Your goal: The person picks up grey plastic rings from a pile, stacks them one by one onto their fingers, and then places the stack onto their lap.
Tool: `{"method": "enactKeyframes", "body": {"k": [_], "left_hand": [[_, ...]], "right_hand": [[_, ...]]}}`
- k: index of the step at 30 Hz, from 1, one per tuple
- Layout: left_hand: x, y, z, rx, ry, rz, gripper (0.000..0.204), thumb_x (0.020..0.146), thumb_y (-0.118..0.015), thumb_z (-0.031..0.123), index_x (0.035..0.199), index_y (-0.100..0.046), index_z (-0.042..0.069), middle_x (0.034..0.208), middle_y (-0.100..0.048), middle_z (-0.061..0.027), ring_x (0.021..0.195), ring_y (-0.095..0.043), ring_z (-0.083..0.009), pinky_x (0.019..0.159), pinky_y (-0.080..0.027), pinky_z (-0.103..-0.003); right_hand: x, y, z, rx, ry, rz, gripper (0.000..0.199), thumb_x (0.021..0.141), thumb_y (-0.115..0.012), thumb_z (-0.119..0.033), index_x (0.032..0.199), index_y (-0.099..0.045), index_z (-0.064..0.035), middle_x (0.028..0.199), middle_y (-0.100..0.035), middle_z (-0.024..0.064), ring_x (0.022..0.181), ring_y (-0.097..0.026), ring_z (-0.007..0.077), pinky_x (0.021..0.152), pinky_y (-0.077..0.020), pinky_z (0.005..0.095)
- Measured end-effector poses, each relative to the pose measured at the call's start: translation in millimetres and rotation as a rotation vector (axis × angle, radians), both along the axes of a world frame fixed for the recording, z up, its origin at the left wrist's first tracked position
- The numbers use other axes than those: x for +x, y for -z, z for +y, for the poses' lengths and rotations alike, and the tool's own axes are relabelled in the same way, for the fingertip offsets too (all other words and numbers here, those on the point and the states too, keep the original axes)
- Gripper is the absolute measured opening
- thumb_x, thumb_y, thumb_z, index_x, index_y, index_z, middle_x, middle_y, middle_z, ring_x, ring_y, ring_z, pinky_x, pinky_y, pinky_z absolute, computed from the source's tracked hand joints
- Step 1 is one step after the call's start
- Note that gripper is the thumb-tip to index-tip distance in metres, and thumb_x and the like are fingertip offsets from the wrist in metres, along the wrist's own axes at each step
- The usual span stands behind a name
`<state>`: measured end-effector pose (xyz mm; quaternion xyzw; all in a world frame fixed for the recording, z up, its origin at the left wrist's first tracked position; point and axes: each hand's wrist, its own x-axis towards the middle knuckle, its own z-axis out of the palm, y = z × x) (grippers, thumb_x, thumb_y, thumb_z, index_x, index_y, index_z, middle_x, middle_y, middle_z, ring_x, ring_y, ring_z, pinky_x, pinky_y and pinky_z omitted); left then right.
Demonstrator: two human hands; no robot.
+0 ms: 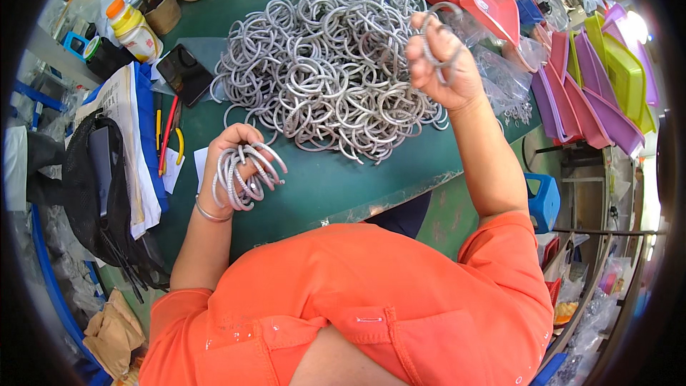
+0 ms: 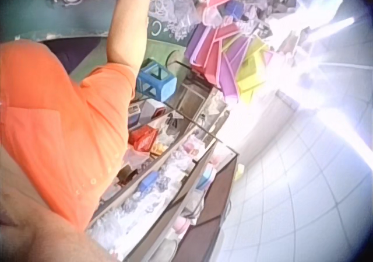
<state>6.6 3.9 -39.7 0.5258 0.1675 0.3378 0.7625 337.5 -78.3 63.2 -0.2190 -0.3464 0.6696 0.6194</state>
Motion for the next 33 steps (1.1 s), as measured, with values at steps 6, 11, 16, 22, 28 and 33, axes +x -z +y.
{"method": "enactKeyframes", "body": {"k": [6, 11, 16, 22, 28, 33], "left_hand": [[2.7, -4.2, -3.3, -0.059, 0.032, -0.008, 0.024, 0.073, -0.072, 0.005, 0.086, -0.051, 0.002, 0.077, -0.051, -0.0056, 0.065, -0.06, -0.0126, 0.058, -0.053, -0.024], [2.7, -7.2, -7.8, -0.091, 0.053, -0.053, 0.026, 0.072, -0.073, 0.004, 0.087, -0.052, 0.002, 0.078, -0.051, -0.0058, 0.066, -0.061, -0.0131, 0.057, -0.054, -0.024], [0.7, -4.8, -7.2, -0.109, 0.07, -0.049, 0.026, 0.072, -0.073, 0.004, 0.087, -0.052, 0.002, 0.079, -0.052, -0.0061, 0.064, -0.061, -0.0135, 0.055, -0.054, -0.024], [-0.6, 1.6, -3.0, -0.096, 0.061, -0.045, 0.026, 0.072, -0.073, 0.003, 0.088, -0.052, 0.002, 0.079, -0.051, -0.0056, 0.063, -0.06, -0.0126, 0.054, -0.053, -0.023], [2.3, -6.1, -2.8, -0.125, 0.062, -0.012, 0.024, 0.072, -0.07, -0.002, 0.086, -0.051, 0.002, 0.08, -0.051, -0.0057, 0.064, -0.059, -0.0124, 0.054, -0.053, -0.023], [3.2, -2.8, -2.0, -0.137, 0.05, 0.011, 0.024, 0.072, -0.07, -0.004, 0.086, -0.051, 0.002, 0.079, -0.051, -0.0052, 0.063, -0.058, -0.0119, 0.054, -0.053, -0.023]], "right_hand": [[25.0, -23.7, 17.8, 0.112, 0.323, -0.353, 0.016, 0.089, -0.06, -0.021, 0.096, -0.057, -0.0078, 0.064, -0.046, -0.0018, 0.06, -0.049, 0.0087, 0.044, -0.0367, 0.021], [11.8, -16.8, 61.5, -0.103, 0.761, -1.472, 0.031, 0.084, -0.066, -0.032, 0.093, -0.069, -0.0022, 0.065, -0.061, 0.004, 0.054, -0.053, 0.013, 0.054, -0.0442, 0.0314], [4.2, -6.7, 75.2, 0.015, 0.668, -1.914, 0.027, 0.081, -0.065, -0.03, 0.083, -0.069, -0.0029, 0.073, -0.064, 0.0179, 0.07, -0.062, 0.0331, 0.066, -0.0479, 0.0375], [16.1, 4.0, 56.2, 0.132, 1.042, -1.571, 0.018, 0.083, -0.064, -0.018, 0.094, -0.067, -0.0045, 0.077, -0.062, 0.0136, 0.07, -0.06, 0.0243, 0.066, -0.0463, 0.0328], [10.9, -2.9, 57.6, 0.272, 1.11, -1.844, 0.017, 0.085, -0.059, -0.02, 0.092, -0.062, -0.0049, 0.086, -0.063, 0.0168, 0.082, -0.06, 0.035, 0.069, -0.0483, 0.038], [30.2, 5.5, 55.8, -0.081, 1.021, -1.737, 0.022, 0.087, -0.056, -0.023, 0.096, -0.063, -0.0048, 0.085, -0.063, 0.0197, 0.082, -0.06, 0.0381, 0.073, -0.0474, 0.0414]]}}
